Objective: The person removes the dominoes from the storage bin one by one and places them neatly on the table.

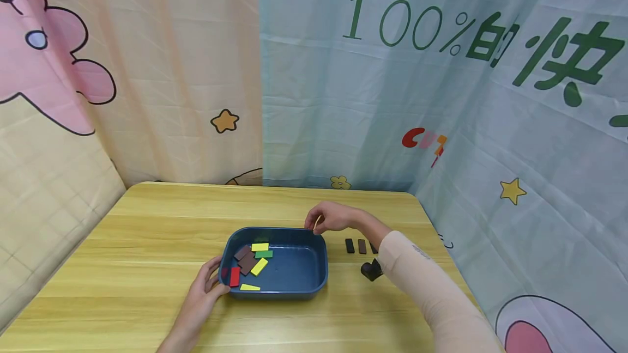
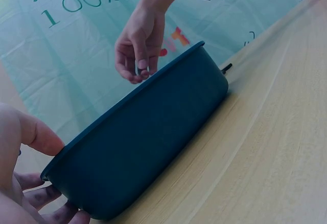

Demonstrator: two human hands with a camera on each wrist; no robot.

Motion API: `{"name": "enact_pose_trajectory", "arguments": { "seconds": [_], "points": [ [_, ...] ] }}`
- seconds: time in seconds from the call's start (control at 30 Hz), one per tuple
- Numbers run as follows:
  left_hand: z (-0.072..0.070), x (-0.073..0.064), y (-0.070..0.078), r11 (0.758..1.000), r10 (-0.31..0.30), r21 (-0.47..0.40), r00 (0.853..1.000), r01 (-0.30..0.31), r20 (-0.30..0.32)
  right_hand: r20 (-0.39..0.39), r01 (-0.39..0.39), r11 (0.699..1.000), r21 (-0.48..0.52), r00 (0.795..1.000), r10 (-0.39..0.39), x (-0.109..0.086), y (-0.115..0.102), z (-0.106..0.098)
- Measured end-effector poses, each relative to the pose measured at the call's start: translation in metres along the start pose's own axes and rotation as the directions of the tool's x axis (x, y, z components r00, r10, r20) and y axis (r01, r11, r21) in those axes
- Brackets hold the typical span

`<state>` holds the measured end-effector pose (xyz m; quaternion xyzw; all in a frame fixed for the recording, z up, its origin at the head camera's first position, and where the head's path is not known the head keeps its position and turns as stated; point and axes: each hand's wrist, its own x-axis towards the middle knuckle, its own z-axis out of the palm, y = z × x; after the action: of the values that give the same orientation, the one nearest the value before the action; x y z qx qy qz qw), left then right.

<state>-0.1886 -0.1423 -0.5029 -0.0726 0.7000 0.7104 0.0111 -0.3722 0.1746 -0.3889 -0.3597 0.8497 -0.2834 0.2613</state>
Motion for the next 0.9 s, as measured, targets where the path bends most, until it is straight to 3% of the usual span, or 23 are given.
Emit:
{"name": "enact_pose_trajectory", "arguments": {
  "seconds": [0.4,0.9],
  "points": [
    [0.0,-0.001,0.003,1.0,-0.019,-0.004,1.0,0.019,0.0,0.137,0.06,0.996,-0.071,0.989,-0.05,0.038,-0.029,0.014],
    [-0.001,0.0,0.001,1.0,-0.007,-0.003,1.0,0.007,0.002,0.259,0.136,0.989,-0.061,0.959,-0.116,0.081,-0.044,0.044]
  ]
}}
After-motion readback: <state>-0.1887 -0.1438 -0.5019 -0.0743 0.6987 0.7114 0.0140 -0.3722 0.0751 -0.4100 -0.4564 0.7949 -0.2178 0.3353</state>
